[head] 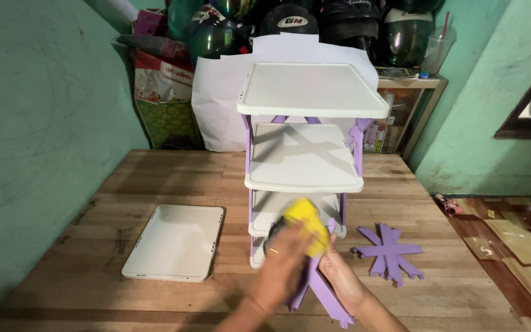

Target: The person assembles a multi-tiered plastic shelf by inserting purple X-shaped supports between white trays. They wipe the supports with a yellow cloth before fitting them into place and then stack additional trays on top.

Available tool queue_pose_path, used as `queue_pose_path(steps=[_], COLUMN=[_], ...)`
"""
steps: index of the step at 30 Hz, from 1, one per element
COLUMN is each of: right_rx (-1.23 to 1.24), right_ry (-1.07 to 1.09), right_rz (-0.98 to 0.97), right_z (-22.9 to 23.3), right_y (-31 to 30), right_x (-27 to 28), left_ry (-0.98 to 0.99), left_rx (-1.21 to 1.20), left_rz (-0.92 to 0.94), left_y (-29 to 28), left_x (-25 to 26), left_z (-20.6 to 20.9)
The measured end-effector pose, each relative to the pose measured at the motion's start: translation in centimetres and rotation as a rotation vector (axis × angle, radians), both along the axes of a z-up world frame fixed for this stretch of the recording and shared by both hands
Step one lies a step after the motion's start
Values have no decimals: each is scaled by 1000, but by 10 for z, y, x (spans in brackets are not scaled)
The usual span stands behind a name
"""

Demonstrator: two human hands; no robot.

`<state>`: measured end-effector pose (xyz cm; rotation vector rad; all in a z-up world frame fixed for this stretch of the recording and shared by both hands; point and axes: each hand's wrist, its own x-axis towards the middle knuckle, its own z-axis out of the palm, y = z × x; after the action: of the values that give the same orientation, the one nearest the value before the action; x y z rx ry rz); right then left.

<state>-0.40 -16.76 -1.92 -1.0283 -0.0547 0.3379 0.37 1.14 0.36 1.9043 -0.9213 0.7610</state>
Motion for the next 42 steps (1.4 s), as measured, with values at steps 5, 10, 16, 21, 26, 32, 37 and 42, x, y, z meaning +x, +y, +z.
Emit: queue_pose_path(steps=[5, 10, 16, 21, 26, 32, 37, 42], right_rx=[110, -52, -202, -189, -237, -408, -525, -535], right_ry=[8, -82, -227, -147, -89, 92, 175, 288], right_rz=[-37, -189, -135, -31, 95, 234, 330, 319], right_z=[4, 33, 68, 63, 47, 23, 3, 2], right_y=[7, -4, -40, -45, -49, -63, -57, -46], right_x=[0, 0, -1, -2, 8, 20, 26, 24], left_ry=[54, -12, 204, 435, 481, 391, -59, -2], left_rx=[5, 200, 424, 631, 796, 358, 491, 643], left_rz=[-31, -107, -25, 20, 141, 163, 141, 80], left_y=[-12, 1, 16, 24, 22, 16, 20, 21], left_x=[-23, -15, 13, 30, 34, 17, 4, 3], left_z=[-1, -17, -61, -88, -75, -26, 4, 0])
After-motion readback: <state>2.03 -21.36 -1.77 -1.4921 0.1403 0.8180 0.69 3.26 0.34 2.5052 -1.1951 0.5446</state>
